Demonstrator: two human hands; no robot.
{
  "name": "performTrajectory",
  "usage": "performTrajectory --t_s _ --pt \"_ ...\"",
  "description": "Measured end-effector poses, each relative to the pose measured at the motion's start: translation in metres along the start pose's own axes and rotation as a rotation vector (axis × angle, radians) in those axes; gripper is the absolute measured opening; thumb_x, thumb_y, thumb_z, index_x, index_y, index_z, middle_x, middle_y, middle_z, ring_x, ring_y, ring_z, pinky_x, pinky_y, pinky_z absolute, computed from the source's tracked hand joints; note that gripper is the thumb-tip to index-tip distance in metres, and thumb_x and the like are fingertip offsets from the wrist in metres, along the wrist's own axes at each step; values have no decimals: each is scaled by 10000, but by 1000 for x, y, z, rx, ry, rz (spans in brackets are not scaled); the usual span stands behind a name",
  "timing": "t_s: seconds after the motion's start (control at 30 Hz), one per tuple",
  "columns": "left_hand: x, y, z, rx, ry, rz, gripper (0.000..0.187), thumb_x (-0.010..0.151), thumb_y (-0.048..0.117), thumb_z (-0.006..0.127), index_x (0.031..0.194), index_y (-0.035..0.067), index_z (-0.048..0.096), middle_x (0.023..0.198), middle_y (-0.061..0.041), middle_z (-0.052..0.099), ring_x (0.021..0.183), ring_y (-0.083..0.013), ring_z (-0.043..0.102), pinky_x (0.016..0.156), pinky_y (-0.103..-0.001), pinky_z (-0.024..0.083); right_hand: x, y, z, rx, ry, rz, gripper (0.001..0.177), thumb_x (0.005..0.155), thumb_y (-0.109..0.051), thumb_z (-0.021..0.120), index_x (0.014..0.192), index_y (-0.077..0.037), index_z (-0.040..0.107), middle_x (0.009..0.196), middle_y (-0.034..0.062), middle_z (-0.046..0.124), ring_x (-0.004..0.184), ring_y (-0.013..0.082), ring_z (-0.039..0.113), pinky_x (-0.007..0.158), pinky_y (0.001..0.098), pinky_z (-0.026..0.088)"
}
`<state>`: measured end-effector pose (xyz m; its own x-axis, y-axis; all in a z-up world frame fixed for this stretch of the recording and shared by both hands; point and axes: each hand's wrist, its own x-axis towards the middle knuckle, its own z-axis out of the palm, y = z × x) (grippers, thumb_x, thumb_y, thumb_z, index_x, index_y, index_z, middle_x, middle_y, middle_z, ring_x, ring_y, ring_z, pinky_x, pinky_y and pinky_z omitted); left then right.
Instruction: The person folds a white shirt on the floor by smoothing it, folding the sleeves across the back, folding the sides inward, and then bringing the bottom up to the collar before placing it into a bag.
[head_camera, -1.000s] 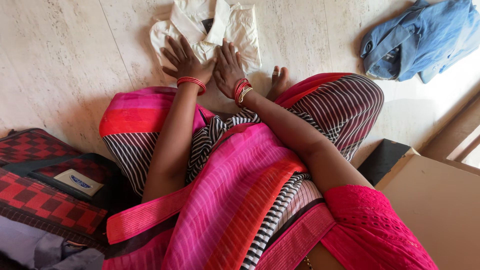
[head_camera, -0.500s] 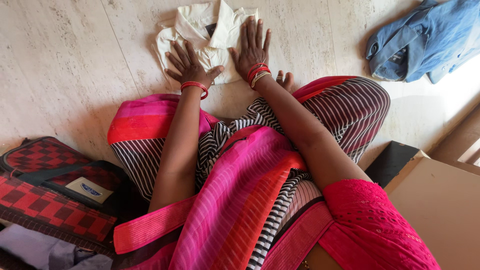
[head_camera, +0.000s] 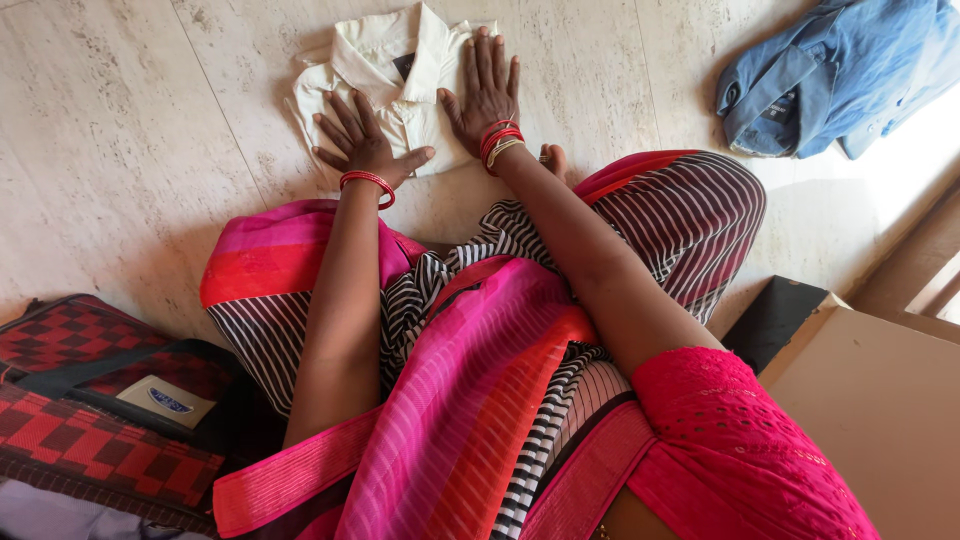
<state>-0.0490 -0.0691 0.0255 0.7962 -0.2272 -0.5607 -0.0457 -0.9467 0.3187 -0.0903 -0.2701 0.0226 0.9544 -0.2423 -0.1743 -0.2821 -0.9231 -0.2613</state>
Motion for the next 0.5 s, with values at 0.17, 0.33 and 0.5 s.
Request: performTrajectory --t_s 0.17,0.33,0.5 --pt "5 -1 6 26 15 -17 1531 673 801 803 1647 154 -185 1677 -191 -310 1545 -501 -252 1171 -789 -74 -11 -4 3 -35 -17 -48 876 1053 -616 286 1651 14 175 1730 186 41 1602 350 -10 1286 543 -25" --pt "13 -3 12 95 67 -15 1482 712 784 791 1650 154 -168 1671 -206 -298 1531 -521 -242 1153 -802 -60 -27 -21 36 -78 -81 -273 783 1075 -502 318 1627 46 240 1738 241 57 1626 374 -12 1318 515 0" --pt "7 -4 9 41 48 1 1539 653 822 798 1651 156 -164 1673 -205 -301 1541 -501 -243 1166 -792 -63 -1 -5 28 -57 -25 -277 845 1112 -548 326 1629 105 185 1722 259 45 1623 376 2 1329 518 40"
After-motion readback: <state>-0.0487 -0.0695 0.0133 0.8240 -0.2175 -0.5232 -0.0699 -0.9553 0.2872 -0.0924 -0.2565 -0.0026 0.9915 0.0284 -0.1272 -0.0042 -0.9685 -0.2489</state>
